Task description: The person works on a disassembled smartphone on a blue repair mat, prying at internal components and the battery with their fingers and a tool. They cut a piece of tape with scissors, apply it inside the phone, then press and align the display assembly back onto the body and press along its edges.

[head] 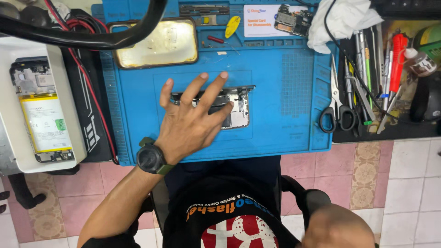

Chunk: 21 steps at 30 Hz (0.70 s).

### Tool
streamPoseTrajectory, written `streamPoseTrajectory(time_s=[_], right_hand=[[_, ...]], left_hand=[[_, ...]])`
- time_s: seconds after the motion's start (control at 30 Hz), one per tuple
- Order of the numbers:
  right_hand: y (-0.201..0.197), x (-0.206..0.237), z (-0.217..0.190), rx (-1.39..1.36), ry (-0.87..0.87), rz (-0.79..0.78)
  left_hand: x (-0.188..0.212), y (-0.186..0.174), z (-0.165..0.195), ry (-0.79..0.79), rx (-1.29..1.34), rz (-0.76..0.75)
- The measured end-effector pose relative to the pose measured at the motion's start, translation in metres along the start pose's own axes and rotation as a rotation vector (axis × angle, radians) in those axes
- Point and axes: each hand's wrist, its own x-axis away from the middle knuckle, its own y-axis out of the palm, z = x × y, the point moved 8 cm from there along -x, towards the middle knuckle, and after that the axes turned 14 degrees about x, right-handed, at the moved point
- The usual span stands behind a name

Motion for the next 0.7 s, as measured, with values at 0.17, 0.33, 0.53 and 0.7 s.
streamPoseTrajectory(time_s=[0.17,0.33,0.53,0.7], right_hand=[[0.026,0.069,0.089,0.277,0.358,-0.032],[0.037,0.117,0.133,0.318,0.592,0.016],[0.041,0.120,0.139,0.308,0.646,-0.038],[0.045,0.115,0.133,0.374,0.573,-0.069]], left_hand=[[-0.007,-0.004,0.003,-0.032,0.102,-0.015],[-0.015,-0.014,0.011,-0.064,0.149,-0.026],[-0.020,-0.019,0.021,-0.072,0.132,-0.036],[-0.017,-0.020,0.024,-0.066,0.110,-0.030]])
